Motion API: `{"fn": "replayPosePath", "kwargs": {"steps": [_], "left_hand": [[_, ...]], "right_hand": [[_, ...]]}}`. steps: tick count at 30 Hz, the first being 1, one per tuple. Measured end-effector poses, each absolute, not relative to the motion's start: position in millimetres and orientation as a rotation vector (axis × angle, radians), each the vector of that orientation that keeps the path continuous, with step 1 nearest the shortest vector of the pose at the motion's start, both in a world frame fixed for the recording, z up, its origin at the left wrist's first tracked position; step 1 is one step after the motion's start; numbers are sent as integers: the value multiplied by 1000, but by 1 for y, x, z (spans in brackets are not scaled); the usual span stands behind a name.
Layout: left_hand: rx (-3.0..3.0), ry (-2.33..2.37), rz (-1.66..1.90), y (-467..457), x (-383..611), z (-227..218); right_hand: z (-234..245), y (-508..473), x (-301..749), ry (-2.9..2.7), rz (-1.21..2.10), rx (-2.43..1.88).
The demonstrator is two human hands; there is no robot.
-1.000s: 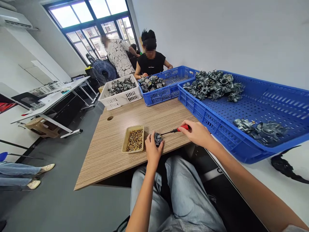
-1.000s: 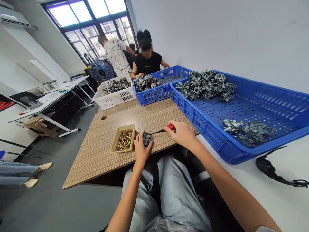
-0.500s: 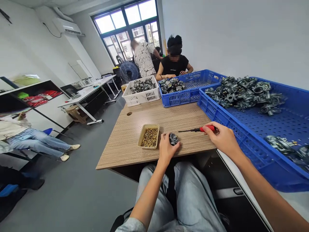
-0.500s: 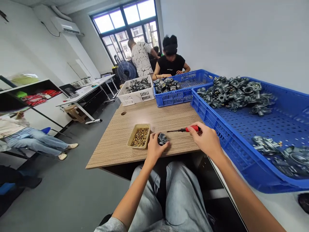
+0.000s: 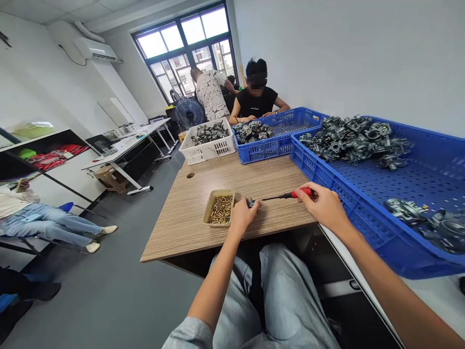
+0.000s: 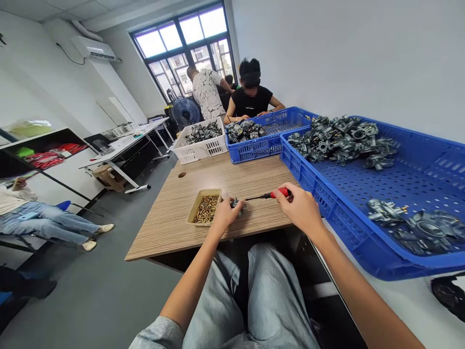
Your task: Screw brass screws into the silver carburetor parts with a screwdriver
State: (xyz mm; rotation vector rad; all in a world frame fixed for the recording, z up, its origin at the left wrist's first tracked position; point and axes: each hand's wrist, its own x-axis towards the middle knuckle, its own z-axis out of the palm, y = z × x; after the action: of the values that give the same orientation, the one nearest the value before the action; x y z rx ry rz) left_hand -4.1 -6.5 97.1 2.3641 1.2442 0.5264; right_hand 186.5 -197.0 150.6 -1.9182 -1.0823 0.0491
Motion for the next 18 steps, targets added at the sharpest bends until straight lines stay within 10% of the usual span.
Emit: {"fn": "replayPosePath", "kwargs": {"steps": [18], "left_hand": [[2240,1146,833,-13,-5,49]], "right_hand": [[148,-196,186,-1032,0,-2055]]}}
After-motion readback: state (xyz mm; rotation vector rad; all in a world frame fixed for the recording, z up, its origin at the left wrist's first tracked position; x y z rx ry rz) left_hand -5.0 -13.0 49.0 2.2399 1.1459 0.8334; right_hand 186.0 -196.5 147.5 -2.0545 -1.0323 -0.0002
